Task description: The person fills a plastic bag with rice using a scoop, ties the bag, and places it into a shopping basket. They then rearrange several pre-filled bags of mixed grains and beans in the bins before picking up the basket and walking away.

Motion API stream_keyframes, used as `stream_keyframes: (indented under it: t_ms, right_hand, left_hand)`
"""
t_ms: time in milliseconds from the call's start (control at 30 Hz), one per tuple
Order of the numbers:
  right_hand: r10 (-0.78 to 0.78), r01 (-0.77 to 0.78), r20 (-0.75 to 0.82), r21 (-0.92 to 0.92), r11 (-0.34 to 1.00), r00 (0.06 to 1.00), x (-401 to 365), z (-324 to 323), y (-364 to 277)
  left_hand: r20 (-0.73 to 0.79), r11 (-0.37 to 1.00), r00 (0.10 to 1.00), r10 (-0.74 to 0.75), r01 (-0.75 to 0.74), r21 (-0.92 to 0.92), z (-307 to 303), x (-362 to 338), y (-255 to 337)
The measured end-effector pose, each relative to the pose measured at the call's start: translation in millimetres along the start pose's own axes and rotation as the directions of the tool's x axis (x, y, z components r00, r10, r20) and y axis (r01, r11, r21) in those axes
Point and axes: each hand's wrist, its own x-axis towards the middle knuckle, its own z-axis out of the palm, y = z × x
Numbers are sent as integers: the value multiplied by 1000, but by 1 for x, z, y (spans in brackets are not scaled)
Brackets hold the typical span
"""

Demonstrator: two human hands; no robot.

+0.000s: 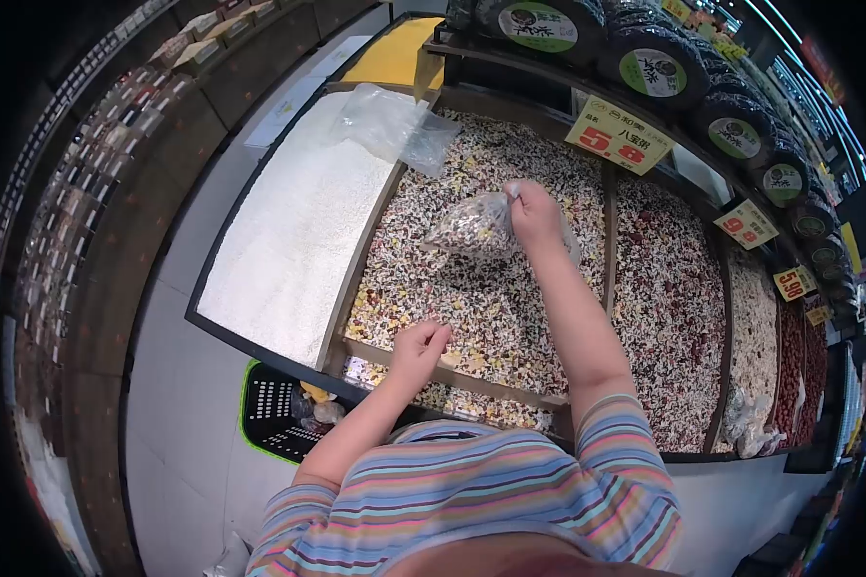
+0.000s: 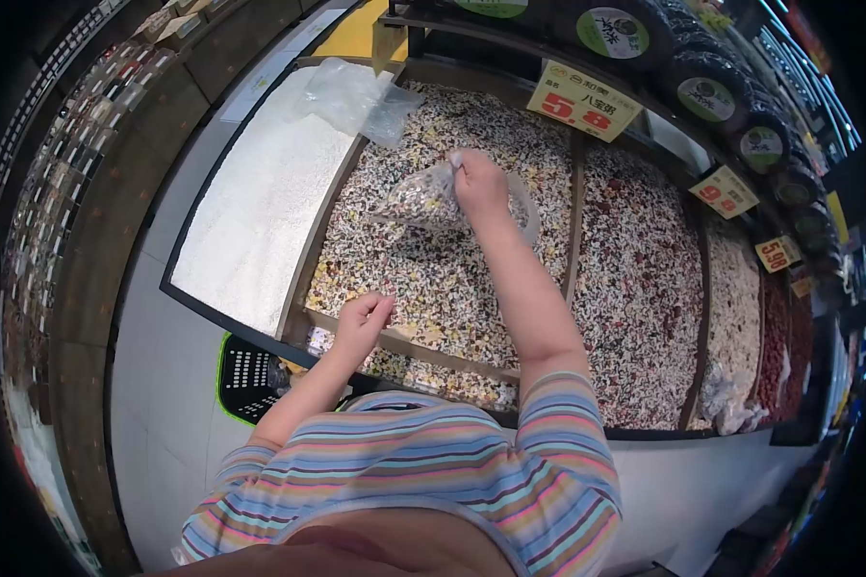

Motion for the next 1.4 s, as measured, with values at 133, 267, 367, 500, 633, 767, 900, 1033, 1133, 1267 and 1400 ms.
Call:
stream_keyframes:
  t_ms: [133, 267, 367, 500, 633, 767, 900, 1033, 1133, 1267, 1400]
  right_hand:
    - [120, -123, -39, -115, 986, 992, 62, 3, 39]
    - [396, -315, 176, -362, 878, 901, 77, 23, 75]
    - [491, -306, 267, -519, 798, 829, 70, 43, 84]
    - [424, -82, 300, -728, 680, 855, 57, 62, 20]
    - [199, 23, 372, -516, 856, 907, 48, 111, 24]
    - [466, -623, 540, 145, 769, 701, 57, 154, 21]
    - [499, -821, 656, 501, 273, 566, 66, 170, 25]
    - [393, -572, 420, 663, 483, 818, 67, 139, 1]
    - [231, -298, 191, 686, 664, 954, 51, 75, -42]
    - [-23, 2, 27, 604, 797, 999, -7, -22, -96]
    - [-91, -82, 298, 522, 849, 950, -83, -73, -141]
  left_hand:
    - [11, 993, 993, -115, 115, -24, -15, -4, -19]
    - [35, 971, 978, -206, 209, -120, -17, -7, -38]
    - [78, 956, 965, -249, 257, -138, -12, -4, -48]
    - [103, 959, 963, -249, 260, -117, -16, 0, -56]
    - [140, 958, 958, -252, 267, -103, -20, 2, -59]
    - [156, 948, 950, -269, 291, -133, -20, 1, -53]
    - [159, 940, 939, -306, 324, -107, -29, -5, -51]
    - [118, 945, 950, -288, 302, -128, -37, -15, -48]
    - [90, 947, 960, -265, 277, -164, -40, -19, -33]
    - [-13, 969, 999, 37, -39, -244, -38, -16, 9]
    - [141, 950, 940, 311, -301, -88, -29, -8, 57]
